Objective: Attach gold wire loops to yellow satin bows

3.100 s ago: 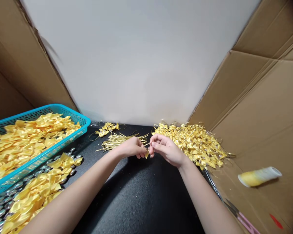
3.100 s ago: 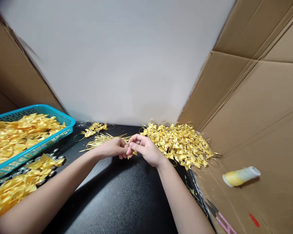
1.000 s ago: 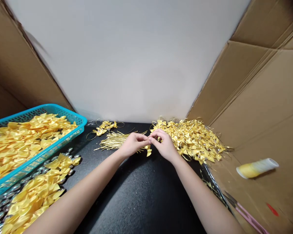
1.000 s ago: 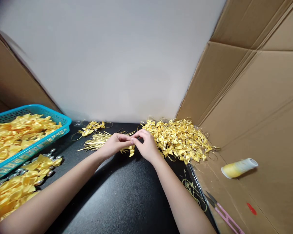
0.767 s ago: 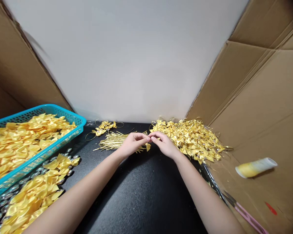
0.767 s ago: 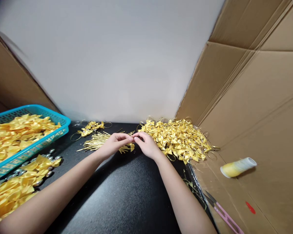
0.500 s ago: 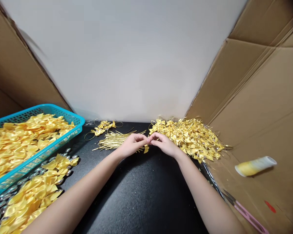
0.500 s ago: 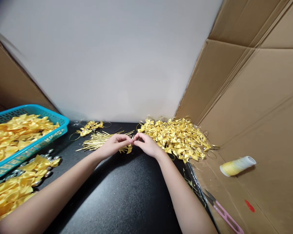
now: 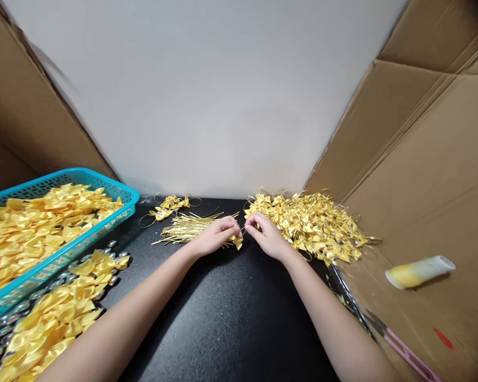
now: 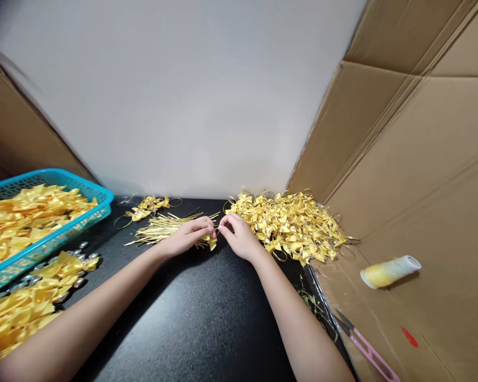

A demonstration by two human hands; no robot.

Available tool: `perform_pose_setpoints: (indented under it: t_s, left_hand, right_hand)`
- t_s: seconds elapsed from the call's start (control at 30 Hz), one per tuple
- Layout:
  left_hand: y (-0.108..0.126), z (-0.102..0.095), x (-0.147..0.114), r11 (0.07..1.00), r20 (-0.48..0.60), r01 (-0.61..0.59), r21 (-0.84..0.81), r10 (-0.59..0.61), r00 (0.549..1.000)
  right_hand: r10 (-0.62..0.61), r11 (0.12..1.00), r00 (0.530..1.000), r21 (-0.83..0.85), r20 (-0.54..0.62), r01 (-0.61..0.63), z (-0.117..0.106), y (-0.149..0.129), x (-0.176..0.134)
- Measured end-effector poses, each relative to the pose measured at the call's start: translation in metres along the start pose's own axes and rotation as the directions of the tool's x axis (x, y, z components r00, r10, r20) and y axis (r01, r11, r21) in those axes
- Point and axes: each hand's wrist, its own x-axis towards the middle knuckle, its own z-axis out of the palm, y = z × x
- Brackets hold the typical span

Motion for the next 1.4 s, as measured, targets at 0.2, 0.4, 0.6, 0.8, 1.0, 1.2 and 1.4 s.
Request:
perform_pose_setpoints:
  t_s: [0.2,0.4,0.6,0.8,1.0,1.2,1.4]
  left_hand:
    - [-0.002,0.004,0.001,0.998,-0.011,-0.036,0.055,0.037,0.999]
    - [-0.006,0.008,0.001,0.982,-0.152,0.129,-0.139,-0.149,0.977]
    - [-0.008,0.009,0.000,0.957,-0.236,0.200,-0.209,-0.248,0.940]
    - [-0.008,0.008,-0.001,0.981,-0.228,0.142,-0.129,-0.169,0.959]
    - [-0.005,0.003,0.000,1.000,-0.202,-0.015,-0.021,0.010,0.979]
    - [-0.008,0.006,0.000,0.984,-0.227,0.132,-0.122,-0.157,0.961]
    - [-0.016,0.012,0.000,0.976,-0.286,0.098,-0.196,-0.153,0.946]
  right_hand:
    - [-0.031,0.998,0.997,-0.054,-0.064,0.027,0.009,-0.001,-0.001]
    - [-0.055,0.997,0.992,-0.062,-0.116,0.048,0.014,0.001,-0.002]
    - [-0.035,0.997,0.992,-0.078,-0.123,0.026,0.015,0.005,-0.002]
    - [-0.005,0.996,0.992,-0.090,-0.130,-0.006,0.017,0.005,-0.003]
    - [0.016,0.998,0.987,-0.061,-0.162,-0.026,0.016,0.006,-0.002]
    - [0.016,0.997,0.986,-0.071,-0.163,-0.028,0.017,0.005,-0.003]
    - [0.029,0.997,0.987,-0.065,-0.161,-0.039,0.018,0.004,-0.003]
